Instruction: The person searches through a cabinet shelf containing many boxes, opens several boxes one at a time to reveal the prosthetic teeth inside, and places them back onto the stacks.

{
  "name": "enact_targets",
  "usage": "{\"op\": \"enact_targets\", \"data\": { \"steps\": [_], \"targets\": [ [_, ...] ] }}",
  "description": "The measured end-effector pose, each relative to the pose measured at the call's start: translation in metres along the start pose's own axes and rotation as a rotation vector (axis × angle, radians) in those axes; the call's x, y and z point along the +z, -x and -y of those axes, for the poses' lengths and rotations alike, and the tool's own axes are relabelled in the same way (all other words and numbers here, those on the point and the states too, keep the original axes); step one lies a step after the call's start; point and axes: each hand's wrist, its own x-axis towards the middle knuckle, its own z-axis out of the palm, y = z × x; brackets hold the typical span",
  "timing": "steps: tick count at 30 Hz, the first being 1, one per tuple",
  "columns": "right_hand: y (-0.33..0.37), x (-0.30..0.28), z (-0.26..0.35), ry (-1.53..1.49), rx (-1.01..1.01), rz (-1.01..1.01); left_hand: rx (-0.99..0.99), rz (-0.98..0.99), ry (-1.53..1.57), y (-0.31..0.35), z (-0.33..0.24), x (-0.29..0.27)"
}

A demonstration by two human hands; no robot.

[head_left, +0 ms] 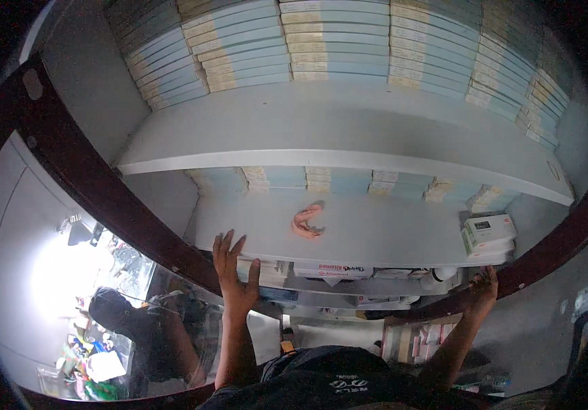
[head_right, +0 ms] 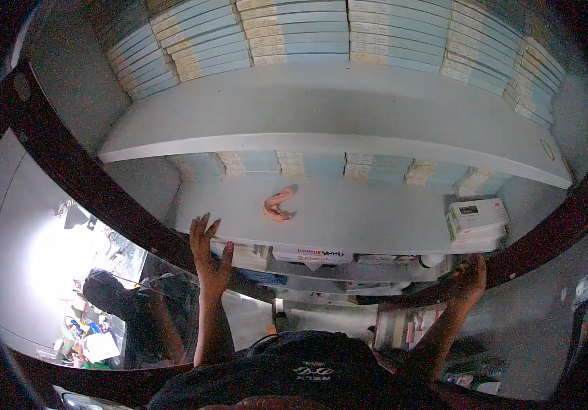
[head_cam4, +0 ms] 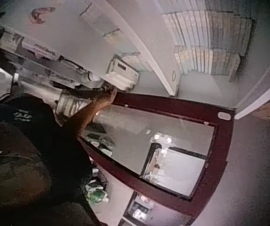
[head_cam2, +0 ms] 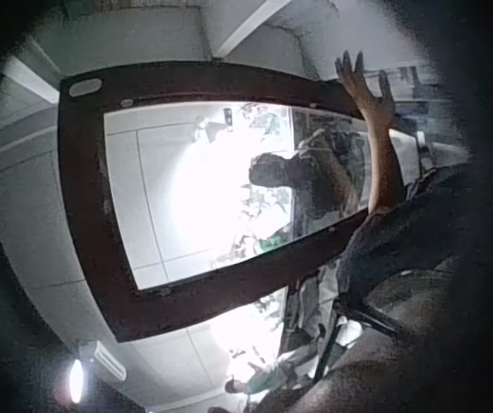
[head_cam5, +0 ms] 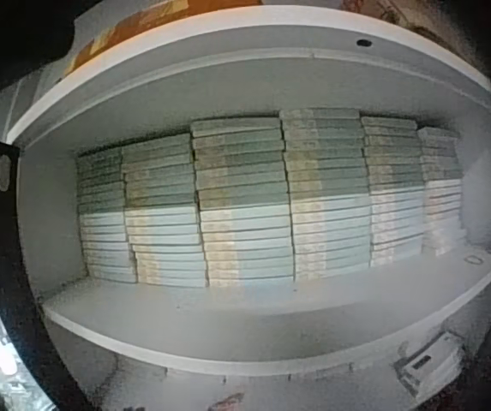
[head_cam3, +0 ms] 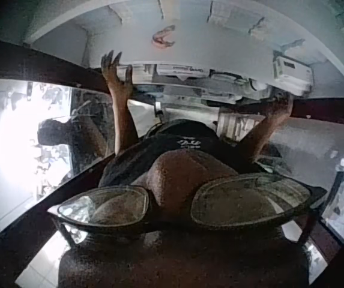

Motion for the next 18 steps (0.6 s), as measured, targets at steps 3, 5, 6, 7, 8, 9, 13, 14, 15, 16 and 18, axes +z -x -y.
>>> {"op": "enact_targets", "data": {
  "steps": [3, 5, 6, 7, 8, 9, 13, 14, 15, 16, 18],
  "targets": [
    [0.001, 0.003, 0.007, -0.045, 0.068, 0.037, 0.002, 0.006, 0.014, -0.002, -0.003, -0.002],
    [0.004, 0.011, 0.012, -0.076, 0.114, 0.086, 0.005, -0.018, 0.041, 0.001, -0.001, 0.001],
    [0.011, 0.025, 0.013, -0.037, 0.087, 0.015, 0.008, -0.044, 0.065, 0.002, 0.000, 0.003],
    [0.015, 0.033, 0.014, 0.002, 0.061, -0.057, 0.008, -0.043, 0.065, 0.002, 0.000, 0.003],
    [0.014, 0.032, 0.014, 0.003, 0.059, -0.058, 0.023, -0.039, 0.054, 0.002, 0.000, 0.002],
    [0.013, 0.030, 0.014, 0.013, 0.081, -0.097, 0.037, -0.036, 0.043, 0.002, -0.001, 0.002],
    [0.014, 0.026, 0.016, 0.008, 0.126, -0.078, 0.047, -0.036, 0.014, 0.002, -0.002, 0.000],
    [0.013, 0.023, 0.014, 0.008, 0.125, -0.079, 0.046, -0.033, 0.013, 0.001, -0.002, 0.000],
    [0.011, 0.019, 0.011, 0.020, 0.101, -0.072, 0.045, -0.030, 0.012, 0.000, -0.003, 0.001],
    [0.009, 0.016, 0.010, 0.033, 0.077, -0.065, 0.045, -0.029, 0.014, 0.000, -0.003, 0.001],
    [0.008, 0.015, 0.011, 0.014, 0.115, -0.061, 0.035, -0.025, -0.008, 0.000, -0.005, 0.000]
  ]
}}
